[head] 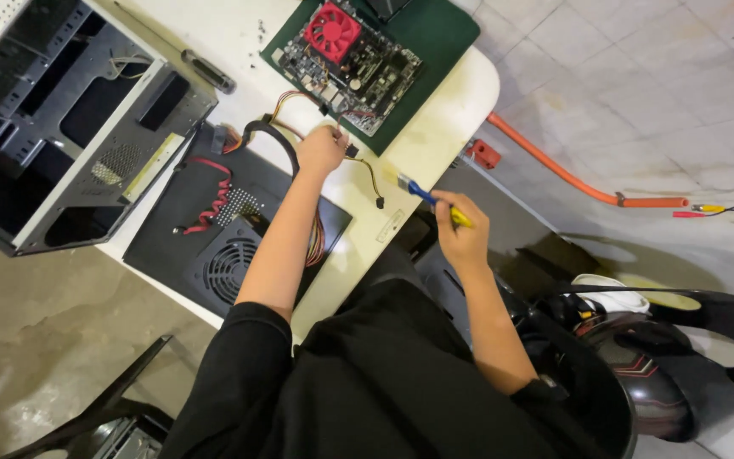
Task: Cleaning the internal components and fan of a computer power supply unit using a screwdriver and a brush.
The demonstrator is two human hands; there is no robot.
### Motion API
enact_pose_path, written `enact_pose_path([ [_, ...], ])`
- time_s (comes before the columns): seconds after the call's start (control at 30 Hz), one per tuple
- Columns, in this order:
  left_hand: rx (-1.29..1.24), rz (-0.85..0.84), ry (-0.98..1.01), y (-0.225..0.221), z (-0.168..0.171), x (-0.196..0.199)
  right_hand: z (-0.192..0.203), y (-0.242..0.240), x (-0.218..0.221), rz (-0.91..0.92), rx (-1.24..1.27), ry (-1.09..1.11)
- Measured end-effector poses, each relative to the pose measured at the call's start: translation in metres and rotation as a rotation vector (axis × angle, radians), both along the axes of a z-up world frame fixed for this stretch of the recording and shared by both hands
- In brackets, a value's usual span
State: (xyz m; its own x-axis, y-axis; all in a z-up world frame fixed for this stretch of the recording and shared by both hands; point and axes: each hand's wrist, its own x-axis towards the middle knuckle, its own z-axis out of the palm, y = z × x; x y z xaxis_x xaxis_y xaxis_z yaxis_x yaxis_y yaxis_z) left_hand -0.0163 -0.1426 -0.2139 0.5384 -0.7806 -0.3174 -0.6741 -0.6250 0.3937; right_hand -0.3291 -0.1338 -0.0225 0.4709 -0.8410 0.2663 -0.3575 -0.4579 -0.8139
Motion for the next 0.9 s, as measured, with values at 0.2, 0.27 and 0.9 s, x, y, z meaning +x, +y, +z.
enact_pose_path([
  [0.2,-0.306,0.292,0.412,0.016,0.018,0.012,0.019,0.013,0.061,0.005,-0.065,-0.162],
  [0.27,-0.583,0.439,0.622,0.02,0.011,0.008,0.005,0.018,0.08,0.086,-0.187,-0.058],
  [0.9,-0.463,0.39,0.741,0.091,0.104,0.023,0.058,0.036,0.065,0.252,-0.106,-0.143],
])
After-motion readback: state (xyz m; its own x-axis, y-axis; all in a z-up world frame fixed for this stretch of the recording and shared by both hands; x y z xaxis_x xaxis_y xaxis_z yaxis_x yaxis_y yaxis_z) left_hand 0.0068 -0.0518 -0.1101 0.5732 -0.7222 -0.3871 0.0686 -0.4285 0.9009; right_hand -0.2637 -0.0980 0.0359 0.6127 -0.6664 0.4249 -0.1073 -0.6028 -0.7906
